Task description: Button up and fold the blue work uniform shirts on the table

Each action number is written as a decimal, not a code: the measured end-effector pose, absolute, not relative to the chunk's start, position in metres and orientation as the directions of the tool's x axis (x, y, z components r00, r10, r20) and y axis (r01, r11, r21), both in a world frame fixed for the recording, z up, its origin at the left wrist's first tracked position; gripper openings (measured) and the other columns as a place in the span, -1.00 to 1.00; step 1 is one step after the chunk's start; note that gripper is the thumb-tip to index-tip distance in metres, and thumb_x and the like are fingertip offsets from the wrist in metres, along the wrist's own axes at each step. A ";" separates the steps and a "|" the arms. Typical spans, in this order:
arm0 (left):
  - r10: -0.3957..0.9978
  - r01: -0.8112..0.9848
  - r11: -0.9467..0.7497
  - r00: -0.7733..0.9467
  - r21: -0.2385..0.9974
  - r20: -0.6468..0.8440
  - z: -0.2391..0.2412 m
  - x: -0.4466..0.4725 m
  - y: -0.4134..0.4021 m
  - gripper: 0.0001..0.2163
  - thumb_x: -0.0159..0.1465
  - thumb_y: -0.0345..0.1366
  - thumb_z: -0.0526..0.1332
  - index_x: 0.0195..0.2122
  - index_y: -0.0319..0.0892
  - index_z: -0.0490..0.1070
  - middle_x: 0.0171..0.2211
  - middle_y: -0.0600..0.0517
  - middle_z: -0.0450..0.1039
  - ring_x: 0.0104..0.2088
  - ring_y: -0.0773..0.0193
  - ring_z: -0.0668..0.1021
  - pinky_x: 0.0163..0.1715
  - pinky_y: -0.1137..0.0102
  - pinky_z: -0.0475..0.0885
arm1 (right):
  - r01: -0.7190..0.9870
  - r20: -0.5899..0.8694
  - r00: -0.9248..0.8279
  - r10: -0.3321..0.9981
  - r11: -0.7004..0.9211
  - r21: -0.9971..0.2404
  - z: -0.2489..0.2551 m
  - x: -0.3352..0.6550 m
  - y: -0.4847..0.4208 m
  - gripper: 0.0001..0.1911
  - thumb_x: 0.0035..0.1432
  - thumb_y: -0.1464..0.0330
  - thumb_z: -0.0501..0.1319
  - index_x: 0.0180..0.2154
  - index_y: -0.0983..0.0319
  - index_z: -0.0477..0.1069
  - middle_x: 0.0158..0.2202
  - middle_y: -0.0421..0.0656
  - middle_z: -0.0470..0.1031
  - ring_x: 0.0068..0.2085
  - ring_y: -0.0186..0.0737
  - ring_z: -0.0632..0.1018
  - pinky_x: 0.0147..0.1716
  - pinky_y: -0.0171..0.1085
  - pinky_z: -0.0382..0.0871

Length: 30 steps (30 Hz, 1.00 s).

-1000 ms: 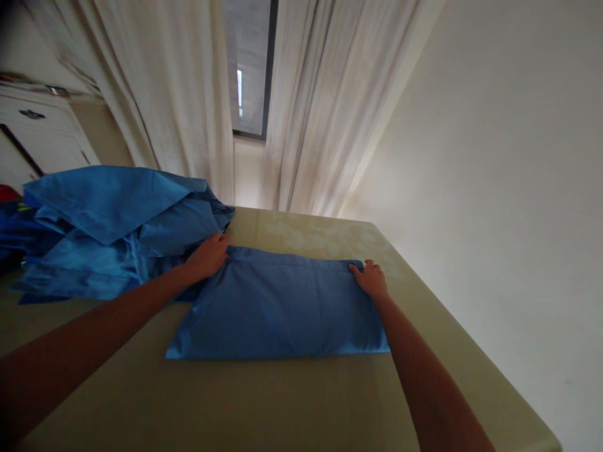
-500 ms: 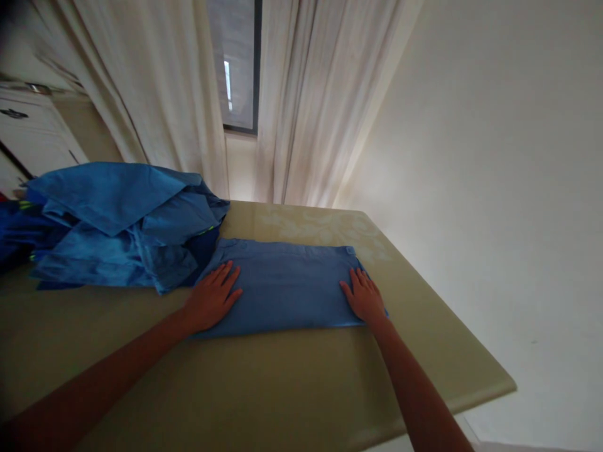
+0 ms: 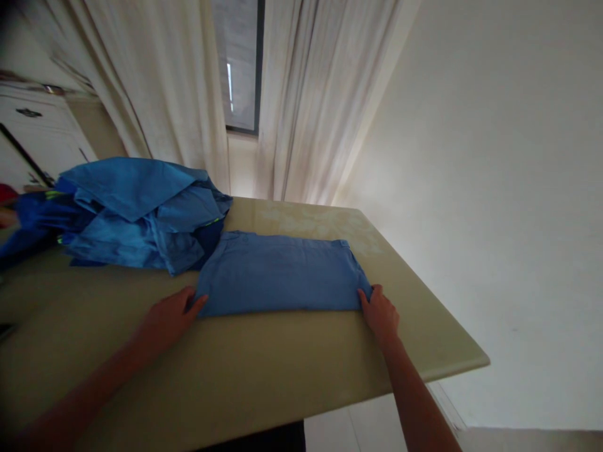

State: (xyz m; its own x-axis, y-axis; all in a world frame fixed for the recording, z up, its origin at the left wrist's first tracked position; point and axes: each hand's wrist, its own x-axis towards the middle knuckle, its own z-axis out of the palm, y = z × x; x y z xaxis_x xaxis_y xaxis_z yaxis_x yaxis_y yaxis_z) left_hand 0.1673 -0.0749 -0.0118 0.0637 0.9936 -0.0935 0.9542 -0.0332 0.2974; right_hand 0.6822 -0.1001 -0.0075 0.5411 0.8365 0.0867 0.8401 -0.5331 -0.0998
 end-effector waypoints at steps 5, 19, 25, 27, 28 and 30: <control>0.970 0.912 -0.013 0.111 0.409 -0.217 -0.017 0.145 -0.106 -0.69 0.37 0.00 -0.02 -0.27 -0.11 0.34 -0.38 -0.02 0.53 -0.34 0.10 0.59 -0.28 0.27 0.37 | 0.889 0.055 0.421 0.906 -0.400 -0.222 -0.017 0.710 -0.124 -0.58 0.42 0.17 -0.02 0.18 0.20 0.28 -0.12 -0.01 0.61 -0.10 0.02 0.66 -0.10 -0.13 0.48; 0.897 0.877 -0.438 0.410 0.197 0.166 -0.041 0.176 -0.054 -0.35 0.45 0.10 -0.12 0.44 -0.17 0.13 0.46 -0.14 0.07 0.42 -0.01 0.22 0.40 0.05 0.07 | 0.995 0.069 0.009 0.998 -0.002 -0.102 -0.040 0.640 -0.104 -0.14 0.37 -0.15 -0.15 0.49 0.20 -0.05 0.50 -0.02 0.01 0.48 0.05 0.07 0.41 0.10 -0.02; 0.880 0.876 -0.456 0.417 0.159 0.227 -0.034 0.182 -0.034 -0.42 0.47 -0.08 -0.15 0.41 -0.27 0.20 0.45 -0.16 0.09 0.44 0.04 0.18 0.43 0.10 -0.02 | 0.990 0.188 0.144 0.972 -0.141 -0.031 -0.028 0.637 -0.059 -0.06 0.38 -0.18 -0.26 0.46 0.36 0.02 0.47 0.14 0.06 0.48 0.09 0.07 0.43 0.11 -0.14; 0.838 0.822 -0.538 0.496 0.186 0.230 -0.024 0.211 -0.010 -0.41 0.49 -0.07 -0.17 0.44 -0.25 0.13 0.46 -0.14 0.06 0.45 0.08 0.16 0.44 0.13 -0.04 | 0.996 0.182 -0.050 0.982 0.061 -0.057 -0.023 0.595 -0.029 -0.07 0.39 -0.18 -0.30 0.47 0.33 0.00 0.49 0.07 0.00 0.49 0.03 0.02 0.44 0.02 -0.16; 0.828 0.805 -0.558 0.521 0.203 0.207 -0.021 0.223 0.004 -0.39 0.49 -0.03 -0.16 0.44 -0.26 0.11 0.46 -0.15 0.06 0.45 0.08 0.15 0.44 0.12 -0.05 | 0.985 0.141 -0.137 0.981 0.150 -0.088 -0.022 0.576 -0.014 -0.07 0.38 -0.19 -0.31 0.47 0.30 -0.01 0.50 0.04 -0.01 0.49 0.00 0.03 0.44 -0.01 -0.14; 0.845 0.818 -0.535 0.514 0.212 0.148 -0.020 0.234 0.033 -0.36 0.48 0.02 -0.15 0.44 -0.27 0.11 0.46 -0.20 0.06 0.46 0.04 0.14 0.44 0.07 -0.09 | 0.965 0.059 -0.209 0.976 0.215 -0.148 -0.024 0.553 0.010 -0.08 0.37 -0.21 -0.32 0.48 0.24 -0.04 0.50 -0.02 -0.01 0.49 -0.05 0.03 0.44 -0.05 -0.14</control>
